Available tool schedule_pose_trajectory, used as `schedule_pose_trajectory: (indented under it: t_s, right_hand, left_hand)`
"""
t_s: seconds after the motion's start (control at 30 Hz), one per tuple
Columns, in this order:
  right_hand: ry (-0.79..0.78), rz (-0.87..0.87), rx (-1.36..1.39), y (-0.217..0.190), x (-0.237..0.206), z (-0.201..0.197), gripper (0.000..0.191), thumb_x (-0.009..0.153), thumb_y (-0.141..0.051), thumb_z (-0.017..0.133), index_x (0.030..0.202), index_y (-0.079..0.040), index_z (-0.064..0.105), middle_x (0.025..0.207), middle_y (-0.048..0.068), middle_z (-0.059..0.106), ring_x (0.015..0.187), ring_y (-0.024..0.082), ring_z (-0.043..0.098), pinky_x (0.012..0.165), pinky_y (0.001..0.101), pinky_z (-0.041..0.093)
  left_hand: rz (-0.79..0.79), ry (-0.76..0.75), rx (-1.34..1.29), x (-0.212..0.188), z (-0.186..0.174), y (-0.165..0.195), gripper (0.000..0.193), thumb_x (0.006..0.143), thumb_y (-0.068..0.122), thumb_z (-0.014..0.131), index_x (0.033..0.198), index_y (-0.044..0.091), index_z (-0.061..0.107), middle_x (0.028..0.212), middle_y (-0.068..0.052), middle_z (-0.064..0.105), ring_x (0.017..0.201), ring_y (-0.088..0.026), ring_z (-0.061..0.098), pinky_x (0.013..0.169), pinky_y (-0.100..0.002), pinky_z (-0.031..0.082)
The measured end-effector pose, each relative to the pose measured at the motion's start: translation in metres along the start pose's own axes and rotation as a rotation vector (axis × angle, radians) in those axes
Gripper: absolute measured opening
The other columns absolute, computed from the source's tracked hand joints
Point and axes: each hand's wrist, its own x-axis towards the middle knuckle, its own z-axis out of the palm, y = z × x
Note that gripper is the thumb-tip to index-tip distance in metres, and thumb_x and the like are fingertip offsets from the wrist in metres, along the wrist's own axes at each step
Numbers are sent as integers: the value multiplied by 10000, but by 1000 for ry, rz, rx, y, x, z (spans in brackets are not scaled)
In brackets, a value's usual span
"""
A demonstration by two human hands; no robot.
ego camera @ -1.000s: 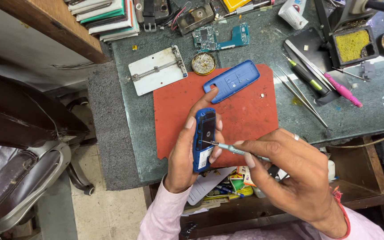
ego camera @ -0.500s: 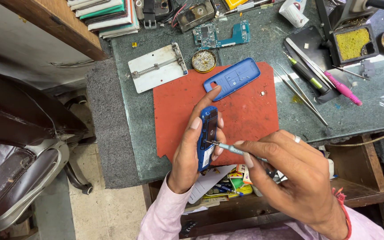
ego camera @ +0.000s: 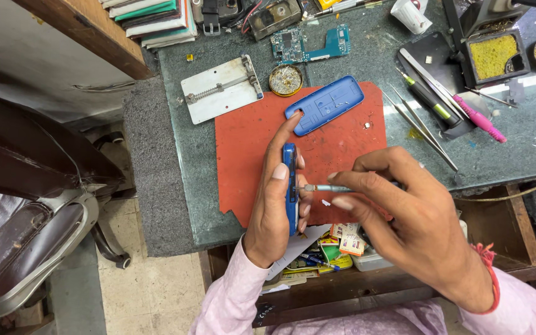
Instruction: The person removes the back cover of a blue mobile phone, then uses a screwdriver to remove screws from the phone's frame. The person continues to unscrew and manipulate the phone casing.
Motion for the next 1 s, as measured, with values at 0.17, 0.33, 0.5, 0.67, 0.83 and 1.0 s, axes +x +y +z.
schedule_pose_trajectory:
  t_s: [0.17,0.33,0.5,0.67,0.83,1.0]
  right_hand:
    - [32,-138,-81,5,5,-1,254,828,-14,747,1074,-73,721,1034,61,644,903,261,629,780,381,488]
    - [35,-165,-76,6,8,0,319,788,52,698,1072,-90,731,1046,67,631,916,260,599,803,387,473]
    - [54,-136,-63,3,4,-1,366,757,77,674,1081,-83,735,1017,70,637,889,261,607,775,377,483]
    - [224,40,-45,9,-19,-14,268,831,55,622,1068,-49,695,956,79,672,868,217,653,760,338,505]
    - [575,468,-62,43,-56,-40,123,1103,-80,643,1167,10,699,862,29,623,736,78,539,633,230,399]
    - [1007,526,-206,72,-120,-58,139,1146,-104,619,1138,34,624,879,1,608,712,60,541,631,210,407]
  left_hand:
    - [-32,10,-11,0,-1,-1,734,1018,489,344,1667,160,250,1068,-23,413,687,-51,454,500,-209,434]
    - [-40,34,-41,1,-1,0,714,995,495,343,1625,162,286,1030,-18,422,629,-51,447,442,-209,418]
    - [7,35,7,2,1,-2,680,1028,479,327,1613,134,300,1061,-35,426,628,-49,455,463,-207,434]
    - [51,14,-5,2,-3,-5,622,1057,418,364,1588,102,295,1124,-52,410,620,-50,467,431,-203,425]
    - [58,-25,-56,4,-8,-9,621,1058,390,401,1582,78,283,1159,-69,433,622,-55,479,426,-201,436]
    - [34,27,-10,7,-10,-12,613,1047,359,390,1562,44,281,1136,-96,463,604,-94,491,403,-230,444]
